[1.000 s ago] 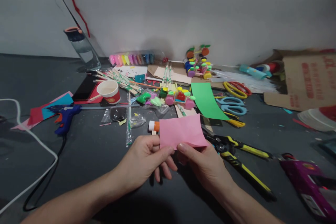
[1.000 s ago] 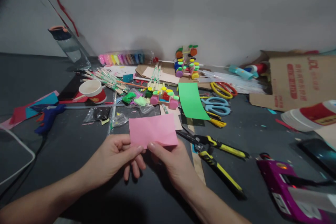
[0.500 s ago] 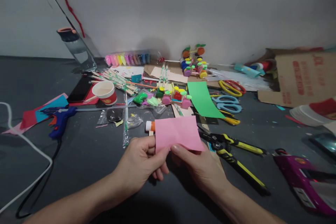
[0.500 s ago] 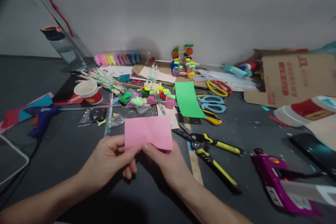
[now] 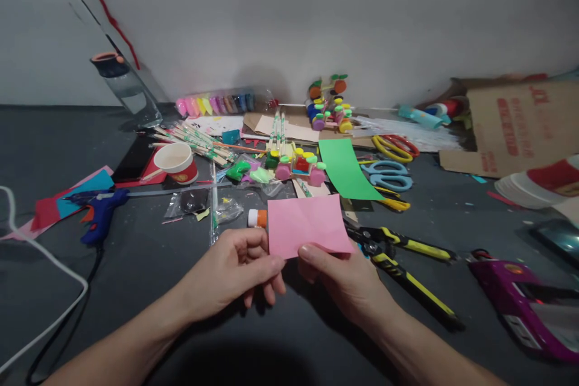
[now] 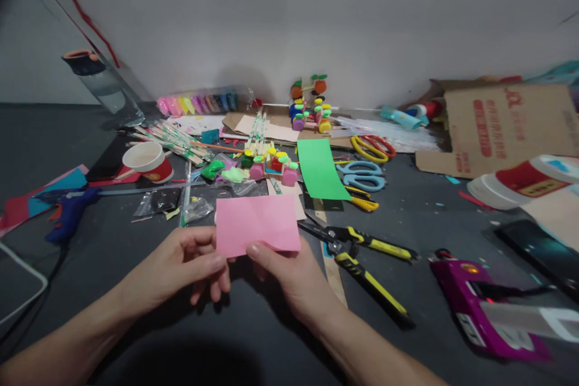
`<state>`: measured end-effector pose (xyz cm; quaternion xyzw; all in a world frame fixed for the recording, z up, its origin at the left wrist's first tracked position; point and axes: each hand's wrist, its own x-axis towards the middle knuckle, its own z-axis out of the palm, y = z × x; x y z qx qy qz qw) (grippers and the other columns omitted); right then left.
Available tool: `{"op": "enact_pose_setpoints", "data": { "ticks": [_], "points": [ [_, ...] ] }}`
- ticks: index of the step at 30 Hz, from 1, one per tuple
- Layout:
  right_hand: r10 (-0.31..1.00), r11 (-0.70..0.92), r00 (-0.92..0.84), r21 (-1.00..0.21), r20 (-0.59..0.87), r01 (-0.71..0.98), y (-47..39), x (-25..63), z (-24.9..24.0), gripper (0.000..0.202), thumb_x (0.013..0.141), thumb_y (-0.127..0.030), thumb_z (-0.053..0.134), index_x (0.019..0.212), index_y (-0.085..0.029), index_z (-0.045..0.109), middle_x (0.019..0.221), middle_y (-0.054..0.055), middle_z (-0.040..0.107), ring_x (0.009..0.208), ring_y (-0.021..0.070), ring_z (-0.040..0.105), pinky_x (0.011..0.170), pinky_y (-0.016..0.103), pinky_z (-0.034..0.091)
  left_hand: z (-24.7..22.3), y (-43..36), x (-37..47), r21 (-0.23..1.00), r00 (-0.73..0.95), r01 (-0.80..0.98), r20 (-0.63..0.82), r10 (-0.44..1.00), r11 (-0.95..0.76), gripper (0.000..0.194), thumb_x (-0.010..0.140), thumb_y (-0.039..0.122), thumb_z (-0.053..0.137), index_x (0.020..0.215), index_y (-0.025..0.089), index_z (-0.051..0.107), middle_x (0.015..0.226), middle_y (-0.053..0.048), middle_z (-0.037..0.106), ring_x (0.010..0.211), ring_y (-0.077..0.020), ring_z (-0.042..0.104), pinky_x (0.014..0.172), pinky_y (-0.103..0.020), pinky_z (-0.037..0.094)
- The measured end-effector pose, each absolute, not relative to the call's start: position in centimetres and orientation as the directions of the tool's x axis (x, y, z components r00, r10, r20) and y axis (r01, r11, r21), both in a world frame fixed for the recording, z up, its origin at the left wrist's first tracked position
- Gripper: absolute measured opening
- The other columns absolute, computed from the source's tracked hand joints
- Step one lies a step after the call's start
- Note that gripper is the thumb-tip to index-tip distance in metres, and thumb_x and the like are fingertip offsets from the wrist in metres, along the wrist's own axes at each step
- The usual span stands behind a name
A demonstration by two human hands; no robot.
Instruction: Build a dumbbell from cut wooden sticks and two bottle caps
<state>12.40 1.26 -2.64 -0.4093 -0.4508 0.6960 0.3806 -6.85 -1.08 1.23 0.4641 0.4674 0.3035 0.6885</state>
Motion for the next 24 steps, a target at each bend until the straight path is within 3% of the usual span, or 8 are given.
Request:
{"op": "enact_pose_setpoints", "data": {
  "ticks": [5, 7, 9, 11, 13, 15, 18, 24],
  "points": [
    [0.897, -0.297, -0.389, -0.939, -0.212, -0.173, 1.2, 12.5, -2.6, 0.037, 0.075, -0.047, 0.081, 0.071, -0.015, 0.062, 0.059, -0.001, 0.053, 0.056, 0.0120, 0.044, 0.052, 0.026, 0.038, 1.1, -1.1, -6.9, 0.920, 0.350, 0.004, -0.369, 0.861, 0.392, 0.036, 0.086, 0.049, 0.064, 0.080, 0.013, 0.062, 0.063, -0.005, 0.070, 0.048, -0.0110, 0.063, 0.039, -0.014, 0.040],
    [0.913, -0.276, -0.356, -0.945, -0.200, -0.176, 1.4, 12.8, -2.3, 0.034, 0.076, -0.044, 0.082, 0.087, -0.017, 0.066, 0.067, -0.001, 0.058, 0.058, 0.0123, 0.047, 0.054, 0.025, 0.040, 1.2, -1.2, -6.9, 0.930, 0.305, 0.025, -0.356, 0.883, 0.366, 0.034, 0.087, 0.046, 0.063, 0.078, 0.014, 0.061, 0.062, -0.004, 0.069, 0.048, -0.0103, 0.063, 0.040, -0.014, 0.040],
    [0.944, -0.240, -0.280, -0.947, -0.176, -0.214, 1.7, 13.0, -1.9, 0.051, 0.074, -0.041, 0.085, 0.116, -0.024, 0.061, 0.084, 0.000, 0.064, 0.063, 0.0129, 0.054, 0.058, 0.025, 0.044, 1.3, -1.3, -6.9, 0.943, 0.242, 0.057, -0.332, 0.912, 0.329, 0.032, 0.089, 0.043, 0.062, 0.075, 0.014, 0.061, 0.062, -0.003, 0.069, 0.049, -0.0092, 0.062, 0.042, -0.014, 0.040],
    [0.960, -0.227, -0.225, -0.936, -0.168, -0.268, 2.0, 13.1, -1.3, 0.069, 0.071, -0.042, 0.087, 0.129, -0.031, 0.051, 0.098, 0.001, 0.065, 0.069, 0.0139, 0.059, 0.060, 0.025, 0.047, 1.4, -1.4, -6.8, 0.955, 0.177, 0.080, -0.294, 0.939, 0.284, 0.031, 0.091, 0.039, 0.060, 0.072, 0.014, 0.062, 0.062, -0.003, 0.069, 0.049, -0.0087, 0.061, 0.045, -0.016, 0.043],
    [0.950, -0.260, -0.250, -0.920, -0.188, -0.294, 2.0, 12.9, -0.9, 0.061, 0.069, -0.045, 0.087, 0.120, -0.027, 0.059, 0.094, 0.003, 0.066, 0.071, 0.0161, 0.060, 0.059, 0.026, 0.048, 1.3, -1.6, -6.5, 0.967, 0.120, 0.107, -0.242, 0.963, 0.230, 0.029, 0.091, 0.035, 0.059, 0.071, 0.015, 0.062, 0.062, -0.002, 0.069, 0.050, -0.0095, 0.061, 0.049, -0.018, 0.046],
    [0.919, -0.315, -0.326, -0.910, -0.222, -0.269, 1.9, 12.6, -0.9, 0.043, 0.069, -0.047, 0.086, 0.097, -0.019, 0.067, 0.078, 0.004, 0.065, 0.066, 0.0169, 0.058, 0.056, 0.027, 0.047, 1.1, -1.8, -6.1, 0.973, 0.105, 0.168, -0.177, 0.979, 0.158, 0.027, 0.090, 0.031, 0.058, 0.069, 0.016, 0.063, 0.060, -0.002, 0.068, 0.051, -0.0105, 0.062, 0.052, -0.019, 0.048],
    [0.903, -0.338, -0.352, -0.913, -0.246, -0.228, 1.4, 12.2, -1.5, 0.035, 0.072, -0.047, 0.083, 0.074, -0.016, 0.066, 0.064, 0.001, 0.059, 0.058, 0.0135, 0.049, 0.053, 0.026, 0.042, 0.8, -2.0, -5.6, 0.958, 0.137, 0.282, -0.097, 0.986, 0.055, 0.027, 0.090, 0.027, 0.057, 0.066, 0.017, 0.065, 0.056, -0.001, 0.067, 0.050, -0.0109, 0.062, 0.051, -0.019, 0.046],
    [0.918, -0.310, -0.317, -0.931, -0.240, -0.194, 1.0, 12.2, -2.1, 0.036, 0.078, -0.049, 0.078, 0.070, -0.017, 0.065, 0.062, -0.001, 0.058, 0.057, 0.0112, 0.046, 0.056, 0.024, 0.038, 0.7, -2.1, -5.2, 0.943, 0.124, 0.327, -0.101, 0.987, 0.055, 0.027, 0.088, 0.026, 0.058, 0.063, 0.018, 0.063, 0.052, 0.000, 0.066, 0.045, -0.0110, 0.061, 0.047, -0.019, 0.044]
  ]
}}
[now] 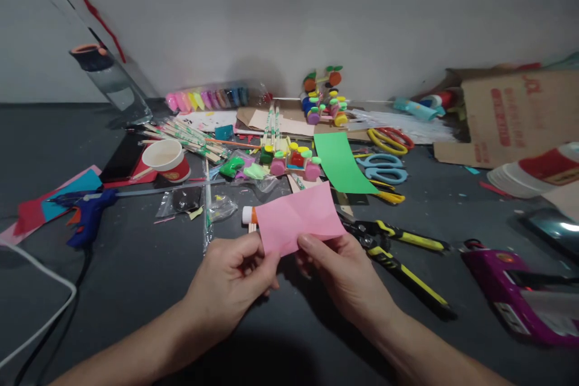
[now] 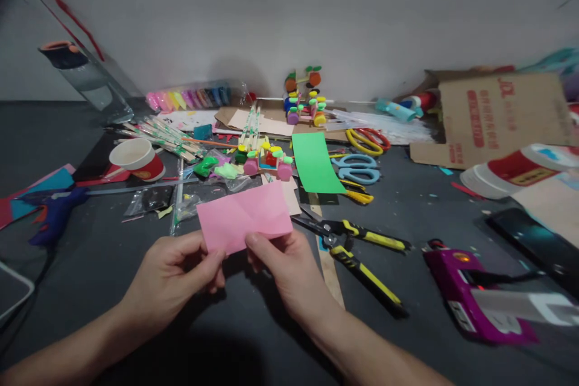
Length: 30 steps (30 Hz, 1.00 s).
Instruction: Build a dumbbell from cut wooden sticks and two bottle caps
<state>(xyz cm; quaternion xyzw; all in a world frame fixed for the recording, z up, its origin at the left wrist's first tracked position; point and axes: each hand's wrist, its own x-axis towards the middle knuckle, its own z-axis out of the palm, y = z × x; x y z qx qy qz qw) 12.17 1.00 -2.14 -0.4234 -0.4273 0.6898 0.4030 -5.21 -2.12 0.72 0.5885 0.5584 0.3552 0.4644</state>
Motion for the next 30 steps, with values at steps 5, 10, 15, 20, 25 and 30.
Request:
{"op": "enact_pose_setpoints", "data": {
  "ticks": [5, 10, 15, 20, 25, 30],
  "points": [
    [0.927, -0.256, -0.320, -0.953, -0.194, -0.163, 1.1, 12.3, -1.5, 0.035, 0.082, -0.050, 0.074, 0.074, -0.017, 0.065, 0.063, 0.000, 0.059, 0.058, 0.0127, 0.050, 0.057, 0.025, 0.042, 0.8, -2.1, -5.4, 0.951, 0.110, 0.305, -0.094, 0.989, 0.057, 0.026, 0.087, 0.027, 0.058, 0.063, 0.018, 0.062, 0.052, 0.000, 0.066, 0.045, -0.0111, 0.060, 0.047, -0.019, 0.045],
    [0.991, 0.014, -0.133, -0.990, 0.032, -0.140, 1.9, 13.4, -0.4, 0.058, 0.079, -0.030, 0.081, 0.129, -0.038, 0.055, 0.115, 0.000, 0.064, 0.080, 0.0142, 0.060, 0.062, 0.024, 0.048, 0.8, -2.1, -6.0, 0.959, 0.069, 0.246, -0.161, 0.984, 0.140, 0.026, 0.087, 0.031, 0.058, 0.065, 0.018, 0.060, 0.055, -0.001, 0.067, 0.046, -0.0113, 0.061, 0.048, -0.020, 0.046],
    [0.963, 0.048, -0.268, -0.999, 0.042, 0.017, 2.6, 14.3, -0.2, 0.015, 0.084, -0.032, 0.075, 0.073, -0.022, 0.072, 0.083, 0.001, 0.066, 0.069, 0.0133, 0.056, 0.060, 0.023, 0.046, 1.0, -2.1, -6.4, 0.957, 0.088, 0.261, -0.153, 0.984, 0.125, 0.030, 0.090, 0.032, 0.056, 0.064, 0.017, 0.061, 0.058, -0.001, 0.066, 0.050, -0.0103, 0.060, 0.052, -0.020, 0.047],
    [0.963, 0.012, -0.268, -0.998, -0.003, 0.054, 2.8, 14.4, -0.5, 0.025, 0.085, -0.034, 0.074, 0.066, -0.019, 0.066, 0.064, -0.001, 0.062, 0.061, 0.0123, 0.053, 0.059, 0.023, 0.043, 1.4, -1.7, -6.6, 0.952, 0.114, 0.180, -0.268, 0.957, 0.246, 0.033, 0.092, 0.037, 0.055, 0.067, 0.016, 0.060, 0.060, -0.002, 0.066, 0.052, -0.0099, 0.060, 0.053, -0.020, 0.048],
    [0.968, 0.003, -0.249, -0.997, -0.018, 0.082, 2.8, 14.2, -0.7, 0.029, 0.082, -0.038, 0.075, 0.065, -0.020, 0.061, 0.060, -0.002, 0.060, 0.057, 0.0128, 0.052, 0.058, 0.024, 0.042, 1.2, -1.4, -6.6, 0.946, 0.135, 0.113, -0.317, 0.939, 0.303, 0.034, 0.091, 0.040, 0.056, 0.068, 0.015, 0.060, 0.060, -0.001, 0.065, 0.050, -0.0088, 0.058, 0.050, -0.019, 0.047],
    [0.958, 0.019, -0.287, -0.990, -0.021, 0.136, 2.7, 14.3, -0.7, 0.030, 0.081, -0.040, 0.073, 0.065, -0.019, 0.058, 0.061, -0.002, 0.059, 0.058, 0.0127, 0.052, 0.057, 0.024, 0.042, 1.4, -1.5, -6.6, 0.942, 0.131, 0.228, -0.280, 0.951, 0.246, 0.038, 0.094, 0.038, 0.050, 0.064, 0.015, 0.058, 0.058, 0.000, 0.064, 0.048, -0.0079, 0.057, 0.046, -0.017, 0.040]
  ]
}}
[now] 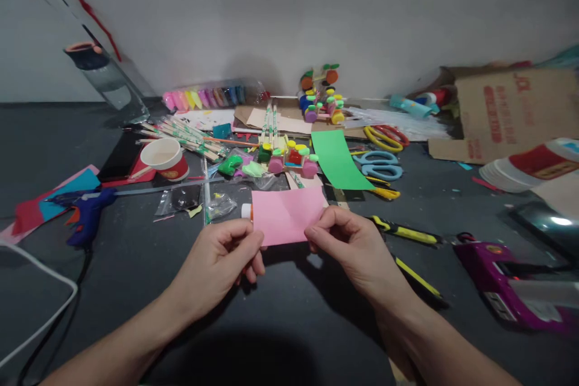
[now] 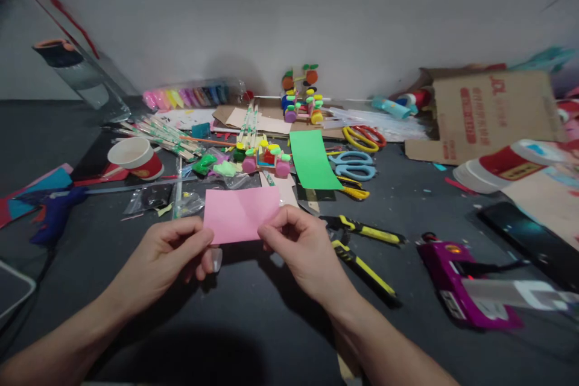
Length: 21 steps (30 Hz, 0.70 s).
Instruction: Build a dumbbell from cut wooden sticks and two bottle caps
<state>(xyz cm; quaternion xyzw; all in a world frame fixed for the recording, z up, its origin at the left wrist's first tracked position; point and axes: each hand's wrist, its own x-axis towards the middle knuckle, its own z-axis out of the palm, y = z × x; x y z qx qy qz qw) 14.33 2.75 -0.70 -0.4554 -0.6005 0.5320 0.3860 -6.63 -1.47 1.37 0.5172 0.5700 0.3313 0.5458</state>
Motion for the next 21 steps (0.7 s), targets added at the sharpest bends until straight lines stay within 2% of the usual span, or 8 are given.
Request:
{"op": "enact_pose_setpoints", "data": {
  "ticks": [4, 6, 8, 10, 12, 15, 18, 21],
  "points": [
    [0.934, 0.028, -0.354, -0.973, -0.056, 0.229, 1.4, 15.1, 0.6, 0.025, 0.084, -0.035, 0.070, 0.067, -0.019, 0.061, 0.063, -0.003, 0.058, 0.058, 0.0122, 0.050, 0.055, 0.023, 0.039, 2.3, -2.6, -6.9, 0.874, 0.200, 0.483, -0.162, 0.966, 0.047, 0.038, 0.095, 0.033, 0.048, 0.062, 0.017, 0.057, 0.056, 0.003, 0.062, 0.050, -0.0078, 0.056, 0.050, -0.019, 0.039],
    [0.914, 0.032, -0.398, -0.959, -0.085, 0.280, 0.2, 15.6, 1.1, 0.020, 0.085, -0.030, 0.069, 0.068, -0.019, 0.065, 0.064, -0.002, 0.060, 0.059, 0.0127, 0.051, 0.056, 0.024, 0.039, 2.3, -3.6, -7.0, 0.768, 0.240, 0.629, -0.044, 0.970, -0.121, 0.036, 0.095, 0.029, 0.048, 0.061, 0.018, 0.055, 0.051, 0.005, 0.057, 0.046, -0.0072, 0.051, 0.049, -0.021, 0.034],
    [0.887, 0.112, -0.456, -0.928, -0.068, 0.356, -1.2, 16.2, 1.1, 0.018, 0.088, -0.025, 0.067, 0.071, -0.020, 0.066, 0.069, -0.002, 0.063, 0.065, 0.0140, 0.054, 0.061, 0.025, 0.041, 1.7, -4.9, -7.0, 0.645, 0.288, 0.721, 0.053, 0.956, -0.253, 0.035, 0.094, 0.024, 0.048, 0.060, 0.018, 0.053, 0.049, 0.006, 0.052, 0.043, -0.0068, 0.046, 0.047, -0.023, 0.029],
    [0.862, 0.314, -0.506, -0.822, 0.037, 0.475, -2.7, 16.7, 0.4, 0.018, 0.093, -0.021, 0.062, 0.075, -0.020, 0.065, 0.078, 0.001, 0.064, 0.074, 0.0162, 0.056, 0.068, 0.028, 0.044, 0.5, -6.4, -6.8, 0.548, 0.327, 0.771, 0.099, 0.940, -0.325, 0.033, 0.095, 0.020, 0.048, 0.062, 0.018, 0.052, 0.050, 0.007, 0.052, 0.041, -0.0073, 0.045, 0.046, -0.026, 0.028],
    [0.825, 0.498, -0.545, -0.650, 0.152, 0.574, -3.9, 17.2, -0.7, 0.019, 0.096, -0.018, 0.056, 0.079, -0.019, 0.064, 0.085, 0.004, 0.061, 0.081, 0.0192, 0.055, 0.073, 0.032, 0.045, -0.9, -8.0, -6.5, 0.434, 0.326, 0.820, 0.180, 0.928, -0.372, 0.030, 0.096, 0.020, 0.048, 0.066, 0.019, 0.055, 0.053, 0.005, 0.056, 0.043, -0.0094, 0.050, 0.048, -0.028, 0.029],
    [0.794, 0.586, -0.567, -0.529, 0.221, 0.614, -5.2, 17.5, -2.2, 0.018, 0.096, -0.015, 0.055, 0.082, -0.017, 0.066, 0.089, 0.008, 0.058, 0.085, 0.0219, 0.053, 0.074, 0.036, 0.046, -2.4, -10.0, -5.9, 0.318, 0.236, 0.878, 0.361, 0.902, -0.357, 0.016, 0.098, 0.024, 0.052, 0.088, 0.018, 0.063, 0.064, 0.003, 0.061, 0.054, -0.0131, 0.057, 0.053, -0.029, 0.033],
    [0.762, 0.635, -0.592, -0.484, 0.264, 0.602, -5.6, 17.6, -2.7, 0.015, 0.095, -0.014, 0.057, 0.087, -0.015, 0.068, 0.101, 0.012, 0.058, 0.096, 0.0246, 0.052, 0.082, 0.040, 0.047, -2.8, -10.8, -5.2, 0.312, 0.321, 0.842, 0.364, 0.875, -0.439, 0.019, 0.100, 0.019, 0.046, 0.107, 0.020, 0.063, 0.081, 0.001, 0.066, 0.068, -0.0152, 0.060, 0.059, -0.029, 0.037],
    [0.731, 0.680, -0.608, -0.413, 0.311, 0.606, -5.7, 17.5, -2.6, 0.014, 0.095, -0.012, 0.056, 0.088, -0.013, 0.069, 0.113, 0.015, 0.058, 0.109, 0.0291, 0.049, 0.094, 0.047, 0.044, -2.9, -10.4, -4.6, 0.254, 0.383, 0.859, 0.256, 0.887, -0.444, 0.025, 0.100, 0.016, 0.044, 0.091, 0.021, 0.067, 0.080, -0.001, 0.064, 0.071, -0.0190, 0.057, 0.057, -0.032, 0.035]
  ]
}}
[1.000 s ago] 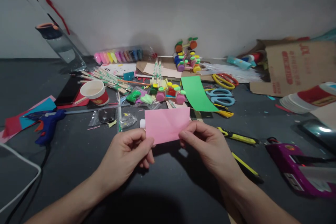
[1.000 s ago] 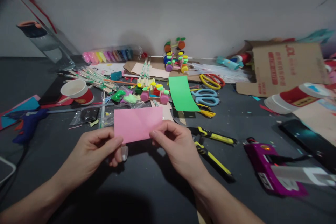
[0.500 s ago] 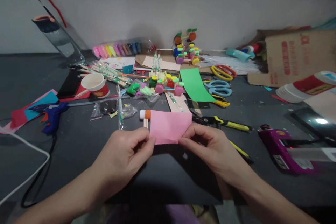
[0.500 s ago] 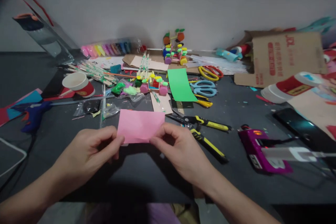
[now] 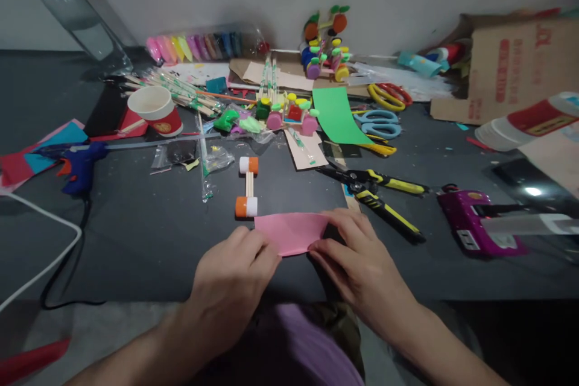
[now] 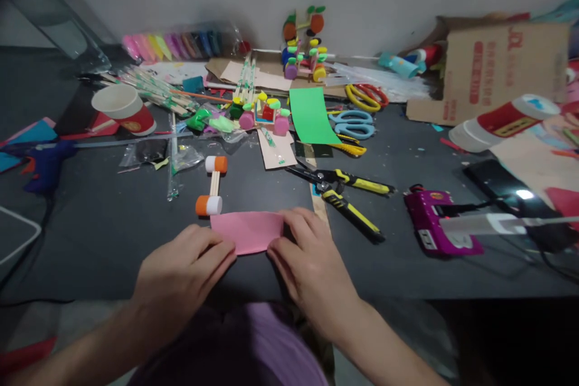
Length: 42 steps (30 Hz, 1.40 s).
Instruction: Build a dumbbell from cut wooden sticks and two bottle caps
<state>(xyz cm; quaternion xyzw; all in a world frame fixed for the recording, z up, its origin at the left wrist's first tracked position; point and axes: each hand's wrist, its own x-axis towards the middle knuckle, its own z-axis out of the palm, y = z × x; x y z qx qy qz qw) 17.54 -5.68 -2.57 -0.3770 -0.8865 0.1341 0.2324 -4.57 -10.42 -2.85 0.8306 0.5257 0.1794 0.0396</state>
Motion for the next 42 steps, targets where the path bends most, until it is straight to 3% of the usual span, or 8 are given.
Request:
{"op": "enact_pose_setpoints", "data": {
  "ticks": [6, 13, 22, 35, 37, 39, 42],
  "points": [
    [0.720, 0.694, -0.609, -0.317, 0.333, 0.646, -5.6, 17.4, -2.6, 0.016, 0.095, -0.014, 0.057, 0.085, -0.012, 0.069, 0.117, 0.018, 0.060, 0.116, 0.0343, 0.047, 0.098, 0.056, 0.041, -3.2, -9.6, -4.0, 0.323, 0.377, 0.844, 0.212, 0.902, -0.429, 0.026, 0.096, 0.013, 0.048, 0.080, 0.020, 0.067, 0.076, 0.000, 0.064, 0.070, -0.0190, 0.056, 0.058, -0.033, 0.035],
    [0.789, 0.613, -0.567, -0.373, 0.237, 0.697, -5.1, 17.0, -2.4, 0.015, 0.093, -0.017, 0.059, 0.082, -0.015, 0.068, 0.114, 0.016, 0.059, 0.118, 0.0349, 0.047, 0.097, 0.056, 0.042, -3.5, -9.6, -4.1, 0.340, 0.281, 0.881, 0.187, 0.941, -0.330, 0.022, 0.095, 0.017, 0.055, 0.074, 0.020, 0.062, 0.073, 0.000, 0.061, 0.070, -0.0199, 0.056, 0.060, -0.034, 0.033],
    [0.833, 0.542, -0.540, -0.380, 0.124, 0.750, -4.7, 16.8, -2.3, 0.013, 0.091, -0.017, 0.063, 0.078, -0.017, 0.065, 0.112, 0.013, 0.059, 0.116, 0.0347, 0.048, 0.094, 0.055, 0.041, -3.4, -9.4, -3.9, 0.276, 0.255, 0.919, 0.134, 0.958, -0.283, 0.025, 0.094, 0.018, 0.054, 0.069, 0.021, 0.055, 0.069, 0.000, 0.058, 0.068, -0.0203, 0.055, 0.059, -0.034, 0.031],
    [0.842, 0.532, -0.526, -0.344, 0.118, 0.774, -4.5, 16.8, -2.6, 0.017, 0.094, -0.023, 0.058, 0.078, -0.019, 0.064, 0.113, 0.013, 0.061, 0.112, 0.0339, 0.050, 0.089, 0.054, 0.042, -2.9, -9.3, -3.7, 0.230, 0.268, 0.931, 0.100, 0.958, -0.284, 0.025, 0.093, 0.017, 0.055, 0.069, 0.021, 0.054, 0.069, -0.001, 0.058, 0.065, -0.0210, 0.053, 0.057, -0.035, 0.032],
    [0.843, 0.531, -0.527, -0.338, 0.112, 0.777, -4.5, 16.8, -2.6, 0.016, 0.093, -0.022, 0.059, 0.079, -0.019, 0.064, 0.113, 0.012, 0.060, 0.112, 0.0339, 0.050, 0.090, 0.053, 0.042, -2.8, -9.6, -3.7, 0.214, 0.242, 0.942, 0.094, 0.966, -0.257, 0.019, 0.094, 0.019, 0.056, 0.075, 0.020, 0.058, 0.073, -0.002, 0.060, 0.066, -0.0215, 0.053, 0.059, -0.035, 0.033],
    [0.842, 0.532, -0.528, -0.334, 0.110, 0.778, -4.5, 16.8, -2.6, 0.014, 0.093, -0.021, 0.060, 0.079, -0.019, 0.064, 0.113, 0.012, 0.060, 0.113, 0.0340, 0.049, 0.090, 0.053, 0.041, -2.6, -10.2, -3.5, 0.200, 0.257, 0.938, 0.146, 0.955, -0.283, 0.011, 0.096, 0.018, 0.053, 0.094, 0.018, 0.065, 0.086, -0.004, 0.065, 0.074, -0.0226, 0.054, 0.064, -0.036, 0.035],
    [0.832, 0.549, -0.542, -0.323, 0.119, 0.771, -4.4, 16.9, -2.7, 0.014, 0.094, -0.022, 0.060, 0.080, -0.019, 0.064, 0.113, 0.013, 0.060, 0.114, 0.0342, 0.049, 0.090, 0.052, 0.041, -2.8, -11.1, -2.7, 0.185, 0.360, 0.891, 0.267, 0.894, -0.415, 0.028, 0.100, 0.015, 0.045, 0.122, 0.017, 0.062, 0.110, -0.005, 0.067, 0.101, -0.0236, 0.054, 0.081, -0.038, 0.037]
  ]
}}
